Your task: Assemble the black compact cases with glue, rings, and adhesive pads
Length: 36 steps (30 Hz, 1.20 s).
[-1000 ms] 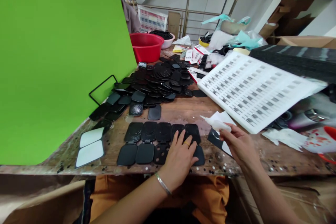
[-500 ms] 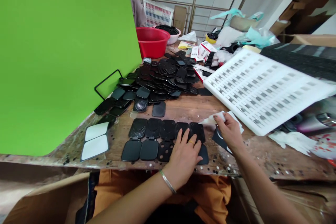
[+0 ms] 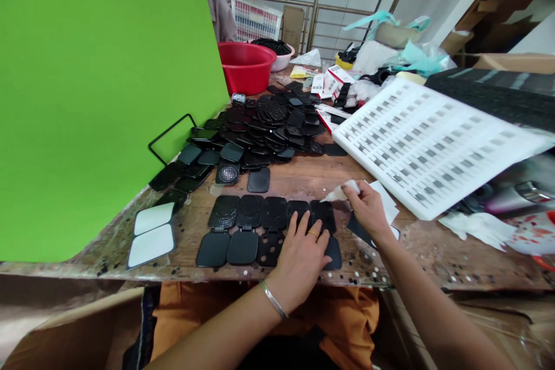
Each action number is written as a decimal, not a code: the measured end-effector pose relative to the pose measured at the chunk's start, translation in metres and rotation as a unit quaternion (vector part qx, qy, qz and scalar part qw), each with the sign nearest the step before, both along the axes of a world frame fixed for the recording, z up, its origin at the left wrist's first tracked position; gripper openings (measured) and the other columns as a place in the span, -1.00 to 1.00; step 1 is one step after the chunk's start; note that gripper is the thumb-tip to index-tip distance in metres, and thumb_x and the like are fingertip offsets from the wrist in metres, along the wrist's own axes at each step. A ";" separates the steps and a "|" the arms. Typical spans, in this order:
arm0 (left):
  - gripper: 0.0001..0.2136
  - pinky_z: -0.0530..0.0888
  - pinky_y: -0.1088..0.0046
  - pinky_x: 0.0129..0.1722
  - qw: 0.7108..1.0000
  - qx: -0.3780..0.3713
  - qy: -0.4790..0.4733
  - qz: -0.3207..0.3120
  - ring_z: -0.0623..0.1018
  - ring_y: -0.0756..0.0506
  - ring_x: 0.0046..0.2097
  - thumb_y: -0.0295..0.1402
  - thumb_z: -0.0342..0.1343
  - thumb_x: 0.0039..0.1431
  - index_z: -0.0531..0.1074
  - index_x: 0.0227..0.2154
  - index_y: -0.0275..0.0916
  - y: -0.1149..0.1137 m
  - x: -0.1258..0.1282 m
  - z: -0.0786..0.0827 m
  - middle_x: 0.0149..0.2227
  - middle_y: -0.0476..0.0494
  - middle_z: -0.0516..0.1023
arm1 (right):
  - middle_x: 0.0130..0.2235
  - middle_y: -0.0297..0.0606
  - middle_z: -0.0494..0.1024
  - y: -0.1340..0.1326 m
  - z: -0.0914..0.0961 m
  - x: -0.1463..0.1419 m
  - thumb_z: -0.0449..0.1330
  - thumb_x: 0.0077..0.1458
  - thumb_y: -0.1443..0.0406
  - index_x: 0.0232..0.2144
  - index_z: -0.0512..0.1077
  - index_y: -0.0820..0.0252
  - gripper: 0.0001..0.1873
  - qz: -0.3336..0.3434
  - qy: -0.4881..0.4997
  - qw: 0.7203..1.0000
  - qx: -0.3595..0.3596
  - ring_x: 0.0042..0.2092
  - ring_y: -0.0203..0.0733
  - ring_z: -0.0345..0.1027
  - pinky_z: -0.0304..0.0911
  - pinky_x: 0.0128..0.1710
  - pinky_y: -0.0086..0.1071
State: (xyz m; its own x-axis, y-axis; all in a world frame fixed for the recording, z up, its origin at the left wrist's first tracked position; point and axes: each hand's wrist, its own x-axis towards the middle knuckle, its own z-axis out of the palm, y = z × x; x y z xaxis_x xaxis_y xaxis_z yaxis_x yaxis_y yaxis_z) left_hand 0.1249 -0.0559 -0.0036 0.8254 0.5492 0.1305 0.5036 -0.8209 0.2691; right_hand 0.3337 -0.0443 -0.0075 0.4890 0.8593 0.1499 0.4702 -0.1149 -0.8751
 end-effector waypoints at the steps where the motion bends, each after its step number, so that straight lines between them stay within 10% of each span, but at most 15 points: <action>1: -0.57 0.05 -0.07 0.26 1.000 0.001 -0.001 0.000 0.17 -0.33 0.27 -0.17 0.07 0.21 0.30 0.09 -0.22 0.000 0.000 0.000 0.16 -0.26 0.34 | -0.58 -0.39 0.29 0.000 0.000 0.000 0.14 0.06 -0.01 -0.46 0.36 0.20 -0.61 0.001 -0.002 1.000 0.000 -0.53 -0.30 0.11 0.04 -0.54 -0.42; 36: -0.57 0.01 -0.10 0.25 1.000 0.014 0.009 0.003 0.18 -0.36 0.26 -0.14 0.04 0.22 0.30 0.11 -0.20 -0.001 -0.001 -0.001 0.17 -0.21 0.34 | -0.52 -0.34 0.37 -0.001 0.003 0.002 0.14 0.08 0.04 -0.46 0.42 0.21 -0.66 -0.003 -0.082 0.997 0.004 -0.48 -0.27 0.15 0.06 -0.47 -0.39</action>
State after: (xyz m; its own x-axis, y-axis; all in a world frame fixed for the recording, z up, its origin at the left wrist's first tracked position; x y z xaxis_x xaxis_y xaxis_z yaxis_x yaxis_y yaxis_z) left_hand 0.1244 -0.0565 -0.0042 0.8244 0.5508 0.1300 0.5135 -0.8246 0.2372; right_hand 0.3357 -0.0453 -0.0041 0.4633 0.8544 0.2354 0.6055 -0.1112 -0.7880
